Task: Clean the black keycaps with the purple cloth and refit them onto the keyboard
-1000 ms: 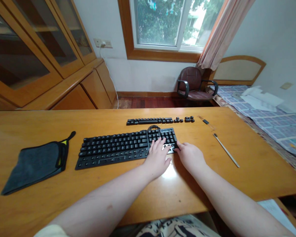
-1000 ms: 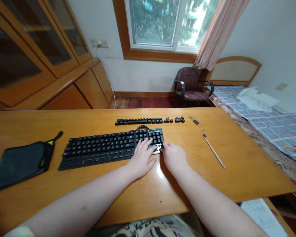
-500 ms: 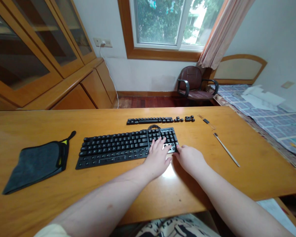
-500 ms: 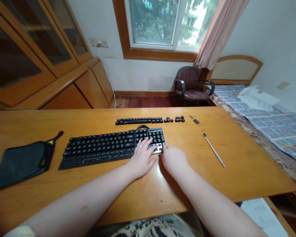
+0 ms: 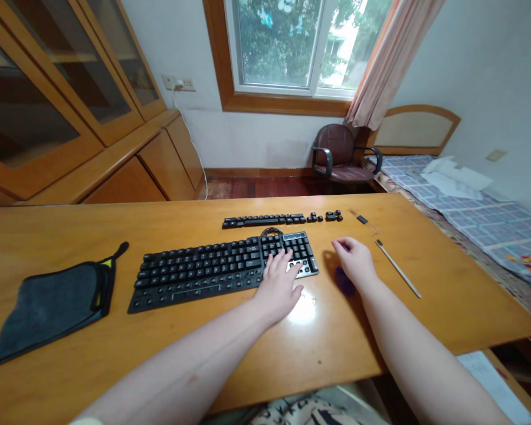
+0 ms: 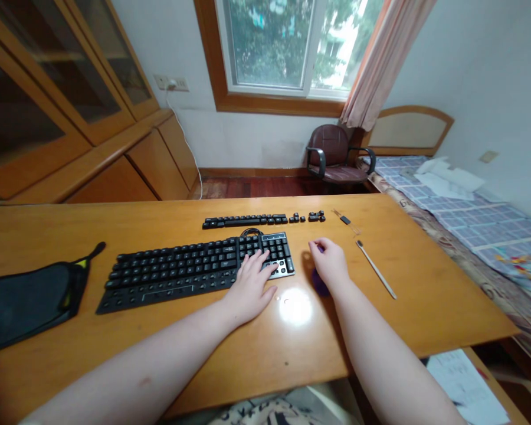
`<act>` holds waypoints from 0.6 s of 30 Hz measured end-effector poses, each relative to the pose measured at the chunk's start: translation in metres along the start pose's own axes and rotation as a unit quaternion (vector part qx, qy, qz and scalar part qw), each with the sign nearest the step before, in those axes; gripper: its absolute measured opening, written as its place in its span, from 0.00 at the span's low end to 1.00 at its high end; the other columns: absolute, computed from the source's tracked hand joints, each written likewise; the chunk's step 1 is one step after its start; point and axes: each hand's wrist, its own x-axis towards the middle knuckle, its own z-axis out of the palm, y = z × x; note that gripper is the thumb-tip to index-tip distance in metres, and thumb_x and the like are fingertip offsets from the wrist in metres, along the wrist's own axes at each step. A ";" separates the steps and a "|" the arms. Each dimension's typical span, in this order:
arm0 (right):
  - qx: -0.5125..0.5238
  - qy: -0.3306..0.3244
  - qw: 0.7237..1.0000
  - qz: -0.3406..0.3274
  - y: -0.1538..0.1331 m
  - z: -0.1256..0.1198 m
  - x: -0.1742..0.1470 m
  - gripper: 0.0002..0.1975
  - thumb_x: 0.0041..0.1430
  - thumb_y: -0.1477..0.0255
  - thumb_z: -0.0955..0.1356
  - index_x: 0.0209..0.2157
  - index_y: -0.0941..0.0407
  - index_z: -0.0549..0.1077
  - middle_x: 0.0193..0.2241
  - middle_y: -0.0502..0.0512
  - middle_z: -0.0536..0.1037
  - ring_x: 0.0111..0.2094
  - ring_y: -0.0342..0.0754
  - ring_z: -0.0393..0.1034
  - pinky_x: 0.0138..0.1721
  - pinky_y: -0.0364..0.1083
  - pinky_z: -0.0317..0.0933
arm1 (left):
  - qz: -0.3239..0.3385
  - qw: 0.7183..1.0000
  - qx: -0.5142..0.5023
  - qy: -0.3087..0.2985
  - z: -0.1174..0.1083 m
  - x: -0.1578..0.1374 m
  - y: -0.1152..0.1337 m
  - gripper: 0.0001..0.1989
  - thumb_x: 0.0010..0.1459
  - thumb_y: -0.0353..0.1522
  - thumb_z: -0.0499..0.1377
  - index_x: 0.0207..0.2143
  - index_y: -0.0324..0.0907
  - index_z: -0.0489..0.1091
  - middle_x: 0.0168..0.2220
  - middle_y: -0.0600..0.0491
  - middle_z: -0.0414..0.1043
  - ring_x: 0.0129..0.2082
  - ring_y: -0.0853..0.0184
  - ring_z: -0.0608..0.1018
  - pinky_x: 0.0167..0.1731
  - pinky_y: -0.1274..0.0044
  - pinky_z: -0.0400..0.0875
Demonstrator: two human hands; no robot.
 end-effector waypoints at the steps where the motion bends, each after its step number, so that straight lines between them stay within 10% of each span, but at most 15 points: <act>1: 0.014 0.035 0.999 0.029 0.011 0.003 0.010 0.16 0.51 0.61 0.63 0.28 0.58 0.75 0.26 0.56 0.77 0.31 0.51 0.70 0.32 0.45 0.59 | 0.002 1.000 -0.001 0.002 0.001 0.000 0.000 0.23 0.52 0.33 0.57 0.52 0.43 0.64 0.61 0.43 0.53 0.62 0.52 0.52 0.59 0.56 0.43; 8: 0.040 0.141 0.981 0.126 0.060 0.005 0.088 0.15 0.46 0.64 0.64 0.29 0.60 0.74 0.26 0.58 0.76 0.30 0.51 0.67 0.32 0.46 0.58 | 0.003 1.000 -0.010 0.008 0.002 0.000 -0.001 0.23 0.51 0.33 0.58 0.51 0.43 0.64 0.60 0.43 0.53 0.62 0.52 0.52 0.59 0.55 0.43; 18: 0.072 0.032 0.992 0.099 0.066 0.009 0.156 0.13 0.42 0.63 0.70 0.28 0.58 0.76 0.25 0.56 0.77 0.27 0.48 0.69 0.29 0.45 0.59 | 0.002 1.000 -0.008 0.002 0.001 0.000 0.000 0.23 0.52 0.33 0.57 0.52 0.43 0.64 0.61 0.43 0.52 0.62 0.52 0.52 0.59 0.56 0.44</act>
